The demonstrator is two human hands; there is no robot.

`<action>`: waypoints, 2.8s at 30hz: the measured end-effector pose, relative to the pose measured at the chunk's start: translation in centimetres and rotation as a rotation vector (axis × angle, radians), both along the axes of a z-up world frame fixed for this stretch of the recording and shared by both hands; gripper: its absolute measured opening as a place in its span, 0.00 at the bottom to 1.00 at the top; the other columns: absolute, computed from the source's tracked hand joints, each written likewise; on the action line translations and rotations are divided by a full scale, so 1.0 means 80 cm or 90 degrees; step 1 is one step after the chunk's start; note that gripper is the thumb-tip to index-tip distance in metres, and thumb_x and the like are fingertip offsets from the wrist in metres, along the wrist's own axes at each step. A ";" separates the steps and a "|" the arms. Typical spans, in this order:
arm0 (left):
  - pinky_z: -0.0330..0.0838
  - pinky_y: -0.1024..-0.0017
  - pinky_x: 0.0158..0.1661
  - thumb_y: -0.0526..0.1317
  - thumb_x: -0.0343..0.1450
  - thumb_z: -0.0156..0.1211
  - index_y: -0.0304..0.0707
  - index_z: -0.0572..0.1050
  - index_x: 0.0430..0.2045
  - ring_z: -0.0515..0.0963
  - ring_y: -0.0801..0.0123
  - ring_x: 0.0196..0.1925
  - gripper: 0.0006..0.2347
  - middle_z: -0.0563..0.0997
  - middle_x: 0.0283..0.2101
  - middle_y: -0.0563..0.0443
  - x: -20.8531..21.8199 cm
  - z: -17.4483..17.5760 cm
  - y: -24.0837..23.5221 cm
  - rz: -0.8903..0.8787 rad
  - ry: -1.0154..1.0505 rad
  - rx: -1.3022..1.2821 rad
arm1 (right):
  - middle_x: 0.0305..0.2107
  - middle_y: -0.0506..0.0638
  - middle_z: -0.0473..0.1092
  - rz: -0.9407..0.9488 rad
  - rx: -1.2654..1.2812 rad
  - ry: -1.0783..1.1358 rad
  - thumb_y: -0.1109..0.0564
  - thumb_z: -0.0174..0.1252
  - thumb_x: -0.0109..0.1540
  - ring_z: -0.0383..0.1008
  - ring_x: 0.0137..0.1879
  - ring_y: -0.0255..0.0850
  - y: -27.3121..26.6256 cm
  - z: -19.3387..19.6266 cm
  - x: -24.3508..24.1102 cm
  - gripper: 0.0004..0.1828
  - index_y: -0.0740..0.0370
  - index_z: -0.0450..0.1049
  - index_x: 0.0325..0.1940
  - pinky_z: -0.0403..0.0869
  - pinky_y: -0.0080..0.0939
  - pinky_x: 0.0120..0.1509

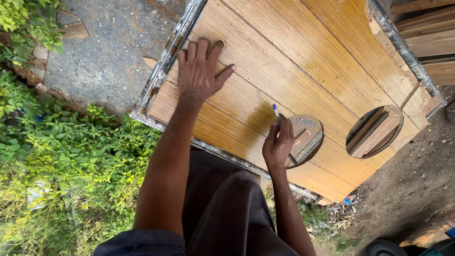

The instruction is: The person marks a large wooden board with a pen, tracing around circular cutouts and making additional marks on the surface. They then pick up a separate wooden plank and place it on the board.

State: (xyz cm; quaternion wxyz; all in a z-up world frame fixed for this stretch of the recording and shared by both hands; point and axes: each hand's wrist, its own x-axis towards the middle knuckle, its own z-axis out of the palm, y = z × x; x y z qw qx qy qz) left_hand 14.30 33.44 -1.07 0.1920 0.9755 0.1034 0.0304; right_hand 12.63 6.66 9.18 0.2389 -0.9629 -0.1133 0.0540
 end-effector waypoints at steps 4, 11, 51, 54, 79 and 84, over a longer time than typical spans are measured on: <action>0.59 0.55 0.46 0.67 0.77 0.51 0.43 0.72 0.59 0.66 0.56 0.49 0.29 0.69 0.50 0.46 0.003 0.006 -0.001 0.014 -0.016 0.010 | 0.37 0.58 0.70 0.074 -0.037 -0.079 0.64 0.48 0.71 0.66 0.43 0.54 0.055 -0.041 0.067 0.11 0.68 0.72 0.55 0.65 0.54 0.48; 0.61 0.54 0.48 0.67 0.77 0.51 0.44 0.71 0.59 0.68 0.54 0.51 0.29 0.69 0.52 0.44 0.002 0.001 -0.003 0.017 0.025 -0.006 | 0.38 0.56 0.68 0.079 -0.072 -0.127 0.63 0.49 0.69 0.64 0.42 0.52 0.073 -0.076 0.096 0.09 0.66 0.71 0.52 0.60 0.52 0.48; 0.63 0.53 0.56 0.34 0.79 0.57 0.31 0.70 0.43 0.72 0.48 0.51 0.05 0.72 0.48 0.41 -0.002 0.002 -0.006 0.239 -0.167 -0.316 | 0.40 0.56 0.69 0.084 -0.063 -0.127 0.64 0.50 0.68 0.64 0.43 0.49 0.059 -0.079 0.095 0.10 0.66 0.70 0.53 0.60 0.49 0.49; 0.63 0.52 0.56 0.35 0.80 0.54 0.31 0.70 0.42 0.72 0.48 0.51 0.04 0.73 0.47 0.40 0.004 0.008 -0.003 0.236 -0.147 -0.297 | 0.36 0.56 0.69 0.078 -0.053 -0.125 0.63 0.52 0.66 0.64 0.40 0.48 0.061 -0.076 0.100 0.10 0.65 0.71 0.52 0.60 0.50 0.46; 0.44 0.51 0.73 0.65 0.65 0.66 0.34 0.30 0.75 0.31 0.39 0.80 0.56 0.27 0.78 0.30 -0.137 0.114 -0.152 0.008 0.581 0.049 | 0.13 0.47 0.60 -0.751 0.244 0.079 0.41 0.63 0.64 0.54 0.21 0.35 -0.470 -0.027 -0.170 0.29 0.68 0.73 0.21 0.52 0.42 0.27; 0.45 0.52 0.73 0.64 0.63 0.71 0.28 0.29 0.74 0.29 0.33 0.79 0.60 0.26 0.77 0.24 -0.126 0.093 -0.162 0.034 0.589 0.060 | 0.20 0.46 0.70 -0.727 0.363 0.138 0.46 0.62 0.64 0.62 0.25 0.32 -0.523 -0.024 -0.191 0.20 0.67 0.76 0.28 0.58 0.35 0.29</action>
